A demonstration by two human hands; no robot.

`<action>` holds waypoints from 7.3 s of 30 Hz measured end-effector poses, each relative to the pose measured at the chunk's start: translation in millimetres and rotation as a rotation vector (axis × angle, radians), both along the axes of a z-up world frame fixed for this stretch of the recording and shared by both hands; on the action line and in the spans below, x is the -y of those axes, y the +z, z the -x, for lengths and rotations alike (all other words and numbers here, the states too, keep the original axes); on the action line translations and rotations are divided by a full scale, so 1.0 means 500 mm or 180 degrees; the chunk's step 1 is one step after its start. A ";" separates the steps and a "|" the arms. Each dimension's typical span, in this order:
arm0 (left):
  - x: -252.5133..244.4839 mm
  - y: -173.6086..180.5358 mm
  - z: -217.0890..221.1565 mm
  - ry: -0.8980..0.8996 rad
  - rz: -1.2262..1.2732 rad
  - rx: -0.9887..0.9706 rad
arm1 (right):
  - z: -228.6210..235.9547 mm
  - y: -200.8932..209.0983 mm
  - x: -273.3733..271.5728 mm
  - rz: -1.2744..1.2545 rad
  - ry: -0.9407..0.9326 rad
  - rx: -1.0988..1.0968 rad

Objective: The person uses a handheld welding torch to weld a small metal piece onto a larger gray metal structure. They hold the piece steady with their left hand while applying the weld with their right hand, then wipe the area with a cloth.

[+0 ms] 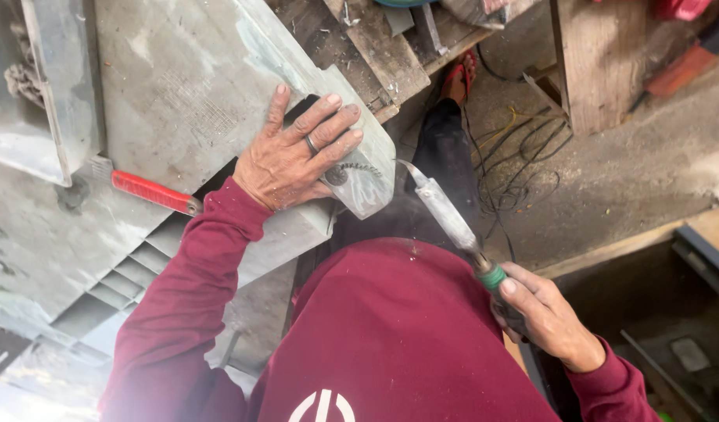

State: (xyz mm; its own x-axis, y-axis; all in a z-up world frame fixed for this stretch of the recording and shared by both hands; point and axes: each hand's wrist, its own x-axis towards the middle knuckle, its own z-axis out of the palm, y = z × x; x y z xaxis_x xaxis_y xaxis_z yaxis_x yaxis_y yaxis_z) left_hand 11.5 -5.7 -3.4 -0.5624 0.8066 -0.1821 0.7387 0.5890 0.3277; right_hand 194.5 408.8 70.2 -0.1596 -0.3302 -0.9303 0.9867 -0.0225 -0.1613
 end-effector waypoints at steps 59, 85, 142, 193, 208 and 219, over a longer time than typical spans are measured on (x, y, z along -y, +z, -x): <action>-0.007 0.005 0.022 0.0014 0.0164 0.0116 | 0.188 -0.024 -0.008 0.0993 0.1437 -0.0097; -0.006 0.007 0.012 0.0170 0.0211 0.0227 | 0.118 -0.070 -0.083 0.0725 0.0913 0.0036; -0.003 0.002 0.013 0.0144 -0.0059 -0.0100 | 0.185 0.015 0.007 0.0463 0.2029 -0.0343; 0.000 0.012 0.016 0.0197 -0.0171 -0.0133 | 0.138 0.040 0.064 -0.1521 0.3292 -0.2050; -0.006 0.015 0.014 0.0196 -0.0143 -0.0044 | 0.099 0.044 0.104 -0.1740 0.2958 -0.2129; -0.003 0.011 0.008 0.0209 -0.0328 -0.0049 | 0.034 0.031 0.125 -0.2049 0.2491 -0.2485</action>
